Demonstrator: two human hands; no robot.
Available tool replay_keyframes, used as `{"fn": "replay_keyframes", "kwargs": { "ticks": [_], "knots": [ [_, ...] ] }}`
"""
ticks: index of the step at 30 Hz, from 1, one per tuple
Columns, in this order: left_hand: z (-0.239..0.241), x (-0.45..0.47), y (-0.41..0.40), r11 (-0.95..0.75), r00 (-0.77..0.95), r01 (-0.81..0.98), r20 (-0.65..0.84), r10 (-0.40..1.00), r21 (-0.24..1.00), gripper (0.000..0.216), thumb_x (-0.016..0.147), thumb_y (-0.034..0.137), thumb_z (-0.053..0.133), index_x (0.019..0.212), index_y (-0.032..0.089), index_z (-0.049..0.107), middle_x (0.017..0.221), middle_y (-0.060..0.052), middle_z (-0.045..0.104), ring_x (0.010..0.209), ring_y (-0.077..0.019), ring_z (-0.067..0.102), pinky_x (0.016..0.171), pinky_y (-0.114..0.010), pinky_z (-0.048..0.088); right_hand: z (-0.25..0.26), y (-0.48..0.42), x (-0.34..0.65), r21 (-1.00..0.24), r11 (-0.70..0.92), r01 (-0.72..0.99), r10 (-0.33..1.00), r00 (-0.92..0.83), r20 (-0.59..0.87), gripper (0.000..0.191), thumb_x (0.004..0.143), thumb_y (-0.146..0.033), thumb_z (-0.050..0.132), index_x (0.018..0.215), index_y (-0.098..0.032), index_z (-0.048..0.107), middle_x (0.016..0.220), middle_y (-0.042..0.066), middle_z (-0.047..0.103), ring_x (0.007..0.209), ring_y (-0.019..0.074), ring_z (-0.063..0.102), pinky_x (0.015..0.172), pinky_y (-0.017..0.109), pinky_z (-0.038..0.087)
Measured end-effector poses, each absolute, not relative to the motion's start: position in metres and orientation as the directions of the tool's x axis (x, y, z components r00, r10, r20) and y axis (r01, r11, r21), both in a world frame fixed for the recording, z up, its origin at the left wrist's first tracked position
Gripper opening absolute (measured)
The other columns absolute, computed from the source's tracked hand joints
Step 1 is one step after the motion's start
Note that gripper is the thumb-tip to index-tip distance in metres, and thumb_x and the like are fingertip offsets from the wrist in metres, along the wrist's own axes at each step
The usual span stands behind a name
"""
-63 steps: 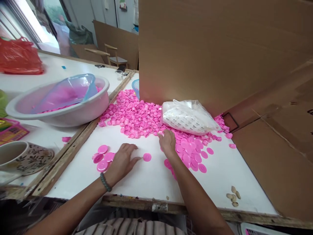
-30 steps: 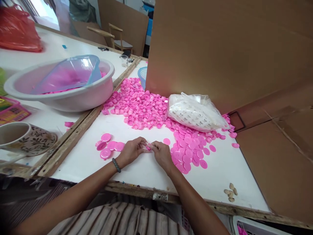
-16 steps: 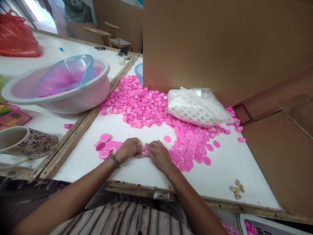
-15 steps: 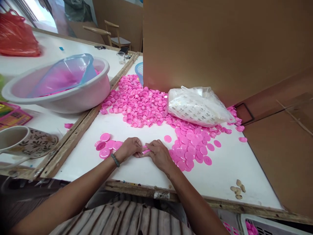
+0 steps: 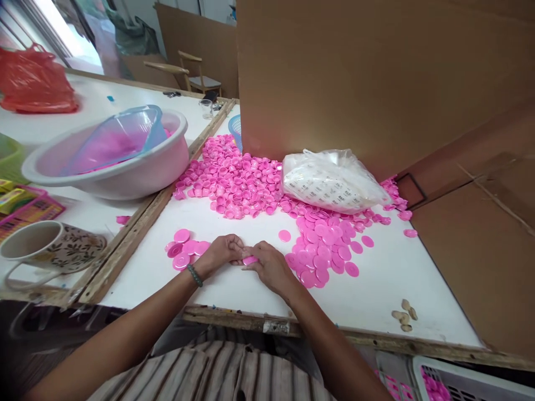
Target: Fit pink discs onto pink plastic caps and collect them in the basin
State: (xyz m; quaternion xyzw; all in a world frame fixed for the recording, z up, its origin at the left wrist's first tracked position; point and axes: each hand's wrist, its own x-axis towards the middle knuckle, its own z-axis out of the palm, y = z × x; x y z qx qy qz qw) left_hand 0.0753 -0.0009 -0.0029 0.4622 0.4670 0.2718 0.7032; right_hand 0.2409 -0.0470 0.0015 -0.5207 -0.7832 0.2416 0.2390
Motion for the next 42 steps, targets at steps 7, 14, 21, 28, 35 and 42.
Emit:
{"fn": "replay_keyframes", "kwargs": {
  "ticks": [7,14,21,28,35,42],
  "knots": [
    [-0.002,0.078,-0.001,0.486,0.392,0.193,-0.522,0.758,0.852,0.033,0.054,0.022,0.077,0.067,0.014,0.048,0.046,0.003,0.058,0.045,-0.0139,0.06,0.047,-0.025,0.05,-0.007,-0.028,0.249,-0.756,0.215,0.618,0.933,-0.359,-0.029,0.02,0.066,-0.028,0.071,0.086,-0.023,0.067,0.071,-0.002,0.056,0.065,0.0119,0.054,0.053,0.021,0.039],
    [0.0,0.08,0.003,0.454,0.403,0.302,-0.544,0.736,0.838,0.028,0.06,0.021,0.071,0.068,0.017,0.045,0.044,0.004,0.056,0.043,-0.0138,0.057,0.045,-0.024,0.047,-0.005,-0.036,0.245,-0.681,0.248,0.689,0.95,-0.311,0.031,0.02,0.067,-0.026,0.071,0.086,-0.024,0.068,0.069,-0.002,0.057,0.068,0.0136,0.053,0.059,0.024,0.041],
    [0.011,0.065,-0.015,-0.02,0.389,0.579,-0.254,0.885,0.815,0.015,0.075,0.029,0.058,0.078,0.018,0.05,0.058,0.002,0.058,0.053,-0.0127,0.055,0.049,-0.022,0.037,-0.002,-0.053,0.261,-0.318,0.205,0.925,0.964,-0.134,0.231,0.035,0.085,-0.032,0.049,0.116,-0.015,0.055,0.101,0.009,0.061,0.091,0.0197,0.053,0.073,0.03,0.044],
    [0.021,0.066,-0.037,-0.475,0.455,0.816,0.141,0.879,0.329,0.024,0.076,0.034,0.059,0.093,0.018,0.053,0.094,-0.008,0.057,0.091,-0.024,0.049,0.074,-0.035,0.038,-0.004,-0.029,0.269,0.079,0.129,0.988,0.975,-0.141,0.171,0.032,0.084,-0.006,0.037,0.107,-0.013,0.058,0.091,0.01,0.064,0.077,0.0189,0.055,0.066,0.028,0.041],
    [0.004,0.047,-0.033,-0.464,0.404,0.856,0.264,0.876,0.228,0.019,0.078,0.011,0.048,0.094,0.018,0.056,0.099,-0.009,0.058,0.109,-0.0288,0.04,0.088,-0.047,0.029,0.008,-0.013,0.252,-0.265,0.165,0.95,0.986,-0.156,0.058,0.033,0.086,-0.015,0.035,0.108,-0.02,0.059,0.076,0.004,0.066,0.064,0.0146,0.056,0.056,0.023,0.038],
    [0.011,0.035,-0.031,-0.377,0.284,0.874,0.307,0.908,0.306,0.023,0.076,0.016,0.05,0.099,0.016,0.054,0.116,-0.012,0.051,0.112,-0.0328,0.037,0.088,-0.051,0.03,0.021,0.031,0.248,-0.456,-0.049,0.889,0.992,0.095,0.079,0.043,0.084,-0.043,0.04,0.054,-0.018,0.057,0.053,0.001,0.055,0.049,0.012,0.046,0.048,0.023,0.029]
  ]
}}
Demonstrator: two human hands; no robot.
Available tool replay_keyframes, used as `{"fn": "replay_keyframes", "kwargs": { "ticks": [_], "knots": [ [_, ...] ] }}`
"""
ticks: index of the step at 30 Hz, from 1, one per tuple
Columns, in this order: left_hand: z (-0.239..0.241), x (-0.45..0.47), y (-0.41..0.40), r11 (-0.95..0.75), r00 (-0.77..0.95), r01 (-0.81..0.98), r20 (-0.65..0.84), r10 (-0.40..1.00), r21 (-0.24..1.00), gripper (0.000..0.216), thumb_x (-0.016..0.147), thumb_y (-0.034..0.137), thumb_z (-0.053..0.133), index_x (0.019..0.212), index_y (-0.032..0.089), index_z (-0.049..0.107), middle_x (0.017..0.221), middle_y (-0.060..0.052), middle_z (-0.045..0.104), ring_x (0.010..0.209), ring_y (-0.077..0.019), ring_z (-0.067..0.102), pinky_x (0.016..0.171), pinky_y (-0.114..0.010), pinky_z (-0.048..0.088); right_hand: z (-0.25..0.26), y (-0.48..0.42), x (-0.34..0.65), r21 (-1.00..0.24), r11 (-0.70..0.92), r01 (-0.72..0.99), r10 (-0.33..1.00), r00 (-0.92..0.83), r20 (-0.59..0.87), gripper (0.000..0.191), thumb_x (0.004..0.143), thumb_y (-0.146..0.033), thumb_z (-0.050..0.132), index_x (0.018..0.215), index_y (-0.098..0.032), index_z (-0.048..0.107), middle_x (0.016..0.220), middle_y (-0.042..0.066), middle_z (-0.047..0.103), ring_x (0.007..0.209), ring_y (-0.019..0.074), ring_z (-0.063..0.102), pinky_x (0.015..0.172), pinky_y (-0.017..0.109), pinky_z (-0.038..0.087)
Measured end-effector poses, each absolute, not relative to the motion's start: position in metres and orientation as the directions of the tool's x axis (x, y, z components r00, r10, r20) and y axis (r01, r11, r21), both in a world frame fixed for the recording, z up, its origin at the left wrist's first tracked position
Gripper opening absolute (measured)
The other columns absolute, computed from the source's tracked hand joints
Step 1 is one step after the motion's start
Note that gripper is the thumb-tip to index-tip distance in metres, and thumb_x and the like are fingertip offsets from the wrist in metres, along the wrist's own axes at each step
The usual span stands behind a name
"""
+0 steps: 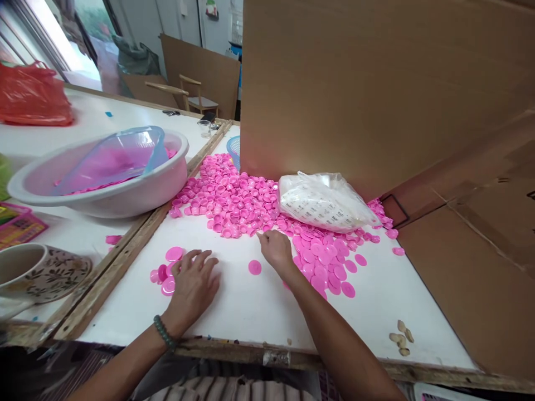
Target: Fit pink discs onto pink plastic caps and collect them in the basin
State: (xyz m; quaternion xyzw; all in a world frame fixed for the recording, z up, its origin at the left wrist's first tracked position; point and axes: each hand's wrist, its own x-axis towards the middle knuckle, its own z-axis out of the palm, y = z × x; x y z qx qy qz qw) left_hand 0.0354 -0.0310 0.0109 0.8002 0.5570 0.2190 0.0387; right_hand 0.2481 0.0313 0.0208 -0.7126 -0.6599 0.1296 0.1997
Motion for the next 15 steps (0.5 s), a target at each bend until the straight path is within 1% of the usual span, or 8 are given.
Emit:
{"fn": "replay_keyframes", "kwargs": {
  "ticks": [2,4,7,9,12,13,15],
  "knots": [
    [0.013,0.052,-0.027,-0.44,0.352,0.803,0.276,0.894,0.401,0.027,0.077,0.021,0.053,0.104,0.015,0.051,0.114,-0.013,0.051,0.106,-0.0283,0.042,0.084,-0.044,0.036,0.017,0.05,0.238,-0.5,-0.125,0.857,0.984,0.172,0.049,0.043,0.081,-0.045,0.045,0.048,-0.018,0.051,0.047,-0.001,0.05,0.045,0.0107,0.042,0.047,0.023,0.027],
    [0.012,0.07,-0.021,-0.491,0.431,0.721,0.237,0.87,0.489,0.032,0.076,0.025,0.057,0.105,0.014,0.05,0.108,-0.011,0.053,0.098,-0.0237,0.046,0.082,-0.037,0.04,0.01,0.064,0.228,-0.543,-0.144,0.827,0.979,0.199,0.044,0.038,0.079,-0.042,0.048,0.049,-0.018,0.052,0.048,-0.002,0.051,0.046,0.0102,0.042,0.047,0.022,0.028],
    [0.003,0.09,-0.007,-0.544,0.544,0.645,0.178,0.82,0.536,0.029,0.072,0.028,0.064,0.097,0.015,0.054,0.096,-0.007,0.057,0.089,-0.0215,0.048,0.08,-0.034,0.041,0.002,0.07,0.223,-0.565,-0.125,0.816,0.977,0.2,0.073,0.031,0.08,-0.035,0.047,0.056,-0.017,0.055,0.056,-0.001,0.055,0.052,0.0111,0.045,0.051,0.023,0.03],
    [-0.004,0.093,0.0,-0.539,0.562,0.615,0.16,0.812,0.575,0.024,0.073,0.026,0.064,0.093,0.016,0.056,0.091,-0.006,0.059,0.087,-0.0207,0.048,0.079,-0.033,0.041,0.002,0.062,0.231,-0.537,-0.048,0.842,0.981,0.142,0.135,0.028,0.081,-0.032,0.047,0.06,-0.017,0.057,0.064,0.001,0.056,0.06,0.0127,0.047,0.055,0.024,0.033],
    [-0.012,0.09,0.001,-0.465,0.492,0.598,0.159,0.856,0.653,0.027,0.074,0.021,0.062,0.1,0.017,0.056,0.093,-0.005,0.061,0.09,-0.0206,0.049,0.079,-0.033,0.042,0.005,0.035,0.253,-0.41,0.173,0.896,0.965,-0.07,0.253,0.023,0.083,-0.027,0.047,0.067,-0.017,0.061,0.078,0.005,0.058,0.075,0.0163,0.05,0.061,0.026,0.037],
    [-0.014,0.088,0.001,-0.439,0.464,0.594,0.159,0.872,0.674,0.031,0.074,0.019,0.062,0.103,0.018,0.055,0.095,-0.005,0.061,0.092,-0.0207,0.049,0.079,-0.033,0.042,0.006,0.024,0.26,-0.374,0.238,0.896,0.953,-0.143,0.266,0.022,0.084,-0.025,0.047,0.07,-0.017,0.062,0.081,0.006,0.059,0.079,0.0171,0.05,0.063,0.026,0.039],
    [-0.017,0.086,-0.001,-0.401,0.42,0.582,0.16,0.893,0.707,0.036,0.073,0.019,0.064,0.107,0.019,0.053,0.097,-0.004,0.06,0.093,-0.0206,0.049,0.078,-0.033,0.042,0.007,0.003,0.268,-0.366,0.317,0.875,0.937,-0.229,0.263,0.02,0.085,-0.023,0.047,0.076,-0.018,0.064,0.085,0.006,0.061,0.082,0.0175,0.051,0.067,0.028,0.041]
  ]
}}
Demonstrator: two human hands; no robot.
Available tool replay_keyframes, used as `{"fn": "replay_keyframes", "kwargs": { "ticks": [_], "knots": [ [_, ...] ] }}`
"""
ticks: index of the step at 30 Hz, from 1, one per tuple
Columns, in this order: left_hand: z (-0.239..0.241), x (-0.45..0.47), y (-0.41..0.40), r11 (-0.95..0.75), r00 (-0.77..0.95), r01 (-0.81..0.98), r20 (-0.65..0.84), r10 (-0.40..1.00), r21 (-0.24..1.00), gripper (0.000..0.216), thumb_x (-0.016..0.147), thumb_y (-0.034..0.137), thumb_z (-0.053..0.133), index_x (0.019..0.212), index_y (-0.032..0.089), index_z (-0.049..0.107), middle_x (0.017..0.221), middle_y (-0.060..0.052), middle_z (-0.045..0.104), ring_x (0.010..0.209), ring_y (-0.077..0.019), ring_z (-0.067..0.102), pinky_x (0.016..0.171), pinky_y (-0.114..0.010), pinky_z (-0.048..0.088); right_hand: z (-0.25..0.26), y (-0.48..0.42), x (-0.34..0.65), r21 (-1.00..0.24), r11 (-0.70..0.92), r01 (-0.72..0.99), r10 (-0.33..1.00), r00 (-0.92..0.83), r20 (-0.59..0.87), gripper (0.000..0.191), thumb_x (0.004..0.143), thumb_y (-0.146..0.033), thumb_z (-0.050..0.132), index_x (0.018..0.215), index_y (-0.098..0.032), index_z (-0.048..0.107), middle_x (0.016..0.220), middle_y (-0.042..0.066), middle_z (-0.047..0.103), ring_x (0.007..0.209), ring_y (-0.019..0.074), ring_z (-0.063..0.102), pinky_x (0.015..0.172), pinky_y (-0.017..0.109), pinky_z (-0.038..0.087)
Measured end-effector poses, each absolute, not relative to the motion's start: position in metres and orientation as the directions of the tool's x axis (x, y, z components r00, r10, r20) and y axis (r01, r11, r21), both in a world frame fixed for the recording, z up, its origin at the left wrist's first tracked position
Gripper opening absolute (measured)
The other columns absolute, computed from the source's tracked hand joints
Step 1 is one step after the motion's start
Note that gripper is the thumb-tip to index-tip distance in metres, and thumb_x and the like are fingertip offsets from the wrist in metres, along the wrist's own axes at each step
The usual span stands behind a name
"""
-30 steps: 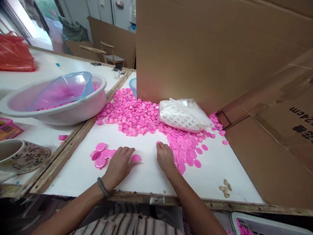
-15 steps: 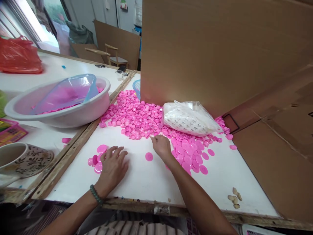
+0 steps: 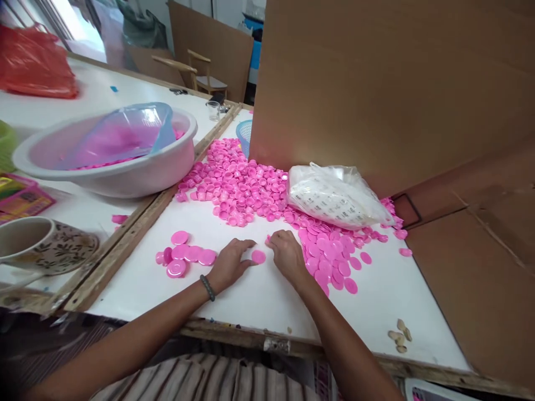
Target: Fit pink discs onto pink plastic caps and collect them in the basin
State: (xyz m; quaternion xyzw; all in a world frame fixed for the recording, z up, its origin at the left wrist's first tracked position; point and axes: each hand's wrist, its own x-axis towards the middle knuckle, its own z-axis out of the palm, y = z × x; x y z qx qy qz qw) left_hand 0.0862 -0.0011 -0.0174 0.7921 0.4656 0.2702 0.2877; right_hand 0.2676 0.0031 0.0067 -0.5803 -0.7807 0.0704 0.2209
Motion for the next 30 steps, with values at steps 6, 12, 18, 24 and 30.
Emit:
{"fn": "replay_keyframes", "kwargs": {
  "ticks": [6,12,18,24,30],
  "knots": [
    [-0.022,0.089,-0.002,-0.394,0.401,0.545,0.182,0.898,0.74,0.032,0.076,0.024,0.061,0.106,0.021,0.051,0.092,-0.003,0.061,0.089,-0.0178,0.051,0.075,-0.03,0.044,-0.003,-0.027,0.255,-0.39,0.415,0.822,0.901,-0.312,0.301,0.024,0.085,-0.011,0.042,0.086,-0.019,0.065,0.097,0.005,0.065,0.089,0.0169,0.055,0.073,0.03,0.047],
    [-0.022,0.09,-0.001,-0.39,0.387,0.596,0.175,0.905,0.701,0.027,0.076,0.021,0.06,0.103,0.02,0.053,0.085,-0.003,0.059,0.086,-0.0171,0.052,0.072,-0.028,0.044,-0.004,-0.032,0.243,-0.27,0.463,0.844,0.874,-0.384,0.298,0.032,0.084,-0.006,0.038,0.096,-0.018,0.064,0.104,0.006,0.063,0.095,0.0181,0.054,0.077,0.031,0.05],
    [-0.021,0.09,-0.002,-0.377,0.394,0.619,0.143,0.908,0.689,0.025,0.077,0.016,0.056,0.102,0.02,0.054,0.084,-0.003,0.056,0.085,-0.0165,0.052,0.072,-0.027,0.044,-0.013,-0.04,0.238,-0.122,0.512,0.85,0.826,-0.447,0.343,0.038,0.084,-0.004,0.031,0.106,-0.013,0.061,0.107,0.011,0.061,0.104,0.0191,0.051,0.09,0.036,0.047],
    [-0.017,0.086,-0.002,-0.382,0.403,0.553,0.163,0.901,0.741,0.033,0.074,0.02,0.061,0.106,0.02,0.054,0.087,-0.003,0.059,0.088,-0.0175,0.053,0.073,-0.027,0.044,-0.011,-0.037,0.239,-0.233,0.447,0.864,0.873,-0.364,0.325,0.033,0.085,-0.007,0.034,0.098,-0.014,0.065,0.107,0.009,0.063,0.099,0.0185,0.055,0.086,0.033,0.047],
    [-0.007,0.077,-0.004,-0.18,0.405,0.417,-0.005,0.914,0.891,0.011,0.073,0.027,0.06,0.081,0.019,0.059,0.069,0.001,0.064,0.067,-0.013,0.057,0.062,-0.023,0.043,-0.004,-0.035,0.244,-0.687,0.038,0.726,0.999,-0.03,0.024,0.026,0.087,-0.026,0.042,0.094,-0.019,0.065,0.08,0.001,0.068,0.071,0.014,0.062,0.065,0.026,0.049]
  ]
}}
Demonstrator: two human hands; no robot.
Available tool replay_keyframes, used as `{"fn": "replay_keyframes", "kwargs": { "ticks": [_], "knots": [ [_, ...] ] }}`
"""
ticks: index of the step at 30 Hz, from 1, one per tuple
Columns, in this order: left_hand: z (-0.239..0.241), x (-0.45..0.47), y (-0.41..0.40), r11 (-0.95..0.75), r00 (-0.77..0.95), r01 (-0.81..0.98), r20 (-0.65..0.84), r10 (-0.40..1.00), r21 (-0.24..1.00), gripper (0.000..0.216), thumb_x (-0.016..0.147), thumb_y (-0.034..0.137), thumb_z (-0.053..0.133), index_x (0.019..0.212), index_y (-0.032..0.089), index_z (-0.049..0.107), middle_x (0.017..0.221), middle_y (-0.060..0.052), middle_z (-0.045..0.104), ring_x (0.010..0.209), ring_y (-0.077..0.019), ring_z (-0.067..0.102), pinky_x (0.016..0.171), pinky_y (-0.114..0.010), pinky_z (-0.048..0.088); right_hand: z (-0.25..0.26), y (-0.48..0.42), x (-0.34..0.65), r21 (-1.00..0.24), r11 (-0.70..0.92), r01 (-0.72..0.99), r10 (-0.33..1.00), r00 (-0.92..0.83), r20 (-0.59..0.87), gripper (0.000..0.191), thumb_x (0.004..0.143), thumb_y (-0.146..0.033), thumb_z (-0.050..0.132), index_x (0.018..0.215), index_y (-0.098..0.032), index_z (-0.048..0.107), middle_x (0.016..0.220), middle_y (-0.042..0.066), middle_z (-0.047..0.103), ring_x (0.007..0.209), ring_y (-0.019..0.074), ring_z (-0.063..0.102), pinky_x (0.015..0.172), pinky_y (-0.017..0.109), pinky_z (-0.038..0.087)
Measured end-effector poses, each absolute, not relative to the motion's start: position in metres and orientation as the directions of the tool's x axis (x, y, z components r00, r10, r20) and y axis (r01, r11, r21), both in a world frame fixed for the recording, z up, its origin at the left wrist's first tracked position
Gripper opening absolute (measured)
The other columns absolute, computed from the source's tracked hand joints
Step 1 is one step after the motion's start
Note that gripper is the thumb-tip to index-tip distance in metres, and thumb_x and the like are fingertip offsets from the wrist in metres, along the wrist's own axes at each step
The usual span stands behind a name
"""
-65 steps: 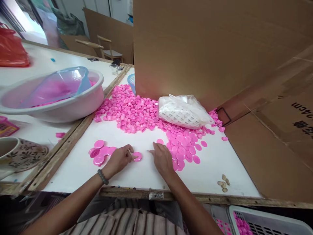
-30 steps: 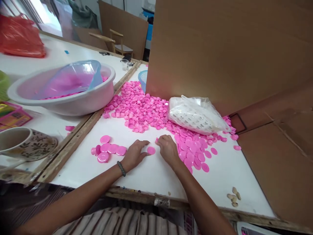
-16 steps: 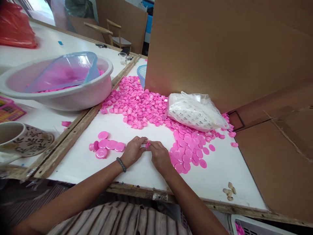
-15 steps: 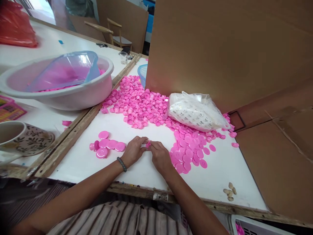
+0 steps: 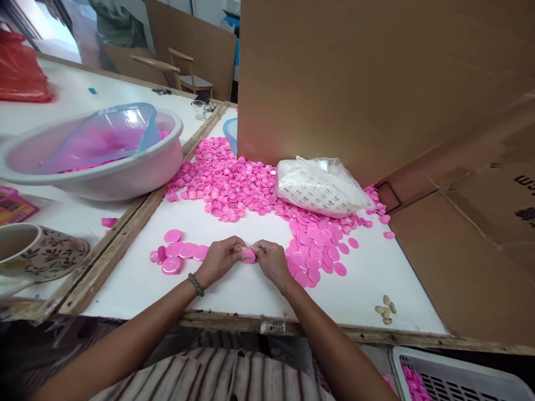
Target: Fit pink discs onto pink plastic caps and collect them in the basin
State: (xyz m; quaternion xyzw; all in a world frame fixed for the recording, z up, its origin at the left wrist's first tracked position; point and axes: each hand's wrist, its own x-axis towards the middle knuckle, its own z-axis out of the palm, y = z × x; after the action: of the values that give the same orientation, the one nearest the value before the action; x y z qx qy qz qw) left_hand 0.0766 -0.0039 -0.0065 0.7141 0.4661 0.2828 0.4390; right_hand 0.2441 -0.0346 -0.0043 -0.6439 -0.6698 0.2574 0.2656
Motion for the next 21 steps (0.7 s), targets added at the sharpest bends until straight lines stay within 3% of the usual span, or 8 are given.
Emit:
{"fn": "replay_keyframes", "kwargs": {
  "ticks": [2,4,7,10,13,17,21],
  "knots": [
    [-0.004,0.076,-0.002,-0.02,0.385,0.397,-0.146,0.911,0.918,0.013,0.069,0.028,0.063,0.074,0.017,0.057,0.06,0.002,0.061,0.056,-0.011,0.055,0.053,-0.021,0.041,-0.002,-0.038,0.244,-0.717,0.029,0.696,1.0,-0.019,0.022,0.027,0.087,-0.028,0.043,0.105,-0.02,0.062,0.086,0.002,0.068,0.076,0.0142,0.061,0.068,0.026,0.049],
    [-0.002,0.077,0.001,0.154,0.357,0.379,-0.298,0.885,0.912,0.017,0.064,0.026,0.067,0.069,0.016,0.054,0.051,0.003,0.057,0.047,-0.0098,0.052,0.045,-0.02,0.038,0.001,-0.041,0.244,-0.684,0.138,0.716,0.99,-0.11,0.084,0.028,0.086,-0.027,0.047,0.111,-0.022,0.059,0.093,0.003,0.066,0.083,0.0149,0.059,0.073,0.028,0.047],
    [0.0,0.08,0.005,0.356,0.336,0.311,-0.453,0.826,0.881,0.019,0.061,0.017,0.067,0.066,0.016,0.049,0.044,0.004,0.054,0.041,-0.0098,0.051,0.043,-0.02,0.041,0.003,-0.043,0.245,-0.571,0.334,0.75,0.94,-0.314,0.136,0.025,0.083,-0.025,0.052,0.107,-0.025,0.061,0.09,0.003,0.065,0.085,0.0159,0.055,0.072,0.028,0.045],
    [0.002,0.083,0.009,0.481,0.336,0.244,-0.538,0.773,0.842,0.019,0.061,0.011,0.065,0.064,0.016,0.047,0.042,0.003,0.055,0.042,-0.0118,0.055,0.047,-0.024,0.047,0.005,-0.037,0.247,-0.487,0.386,0.783,0.916,-0.389,0.1,0.02,0.083,-0.022,0.054,0.099,-0.026,0.064,0.08,0.002,0.063,0.08,0.0155,0.052,0.066,0.026,0.042],
    [0.004,0.084,0.013,0.544,0.351,0.24,-0.594,0.724,0.804,0.02,0.06,0.008,0.064,0.062,0.015,0.046,0.04,0.002,0.055,0.041,-0.0132,0.056,0.048,-0.025,0.049,0.01,-0.025,0.247,-0.427,0.402,0.81,0.895,-0.446,-0.005,0.012,0.082,-0.023,0.055,0.083,-0.023,0.067,0.068,0.001,0.057,0.073,0.0143,0.049,0.059,0.023,0.036],
    [0.007,0.083,0.018,0.555,0.367,0.271,-0.617,0.695,0.786,0.022,0.059,0.009,0.067,0.059,0.015,0.046,0.04,0.001,0.056,0.038,-0.0129,0.055,0.045,-0.025,0.048,0.022,-0.012,0.244,-0.381,0.387,0.84,0.877,-0.463,-0.13,0.017,0.079,-0.022,0.057,0.064,-0.018,0.063,0.063,0.0,0.052,0.067,0.0124,0.047,0.055,0.022,0.03],
    [0.005,0.081,0.014,0.503,0.349,0.267,-0.569,0.745,0.822,0.02,0.059,0.01,0.067,0.062,0.015,0.047,0.041,0.002,0.055,0.039,-0.0126,0.055,0.043,-0.024,0.047,0.026,-0.017,0.241,-0.397,0.432,0.81,0.853,-0.51,-0.114,0.009,0.08,-0.018,0.055,0.08,-0.021,0.064,0.07,0.0,0.055,0.073,0.0129,0.05,0.057,0.021,0.031]
  ]
}}
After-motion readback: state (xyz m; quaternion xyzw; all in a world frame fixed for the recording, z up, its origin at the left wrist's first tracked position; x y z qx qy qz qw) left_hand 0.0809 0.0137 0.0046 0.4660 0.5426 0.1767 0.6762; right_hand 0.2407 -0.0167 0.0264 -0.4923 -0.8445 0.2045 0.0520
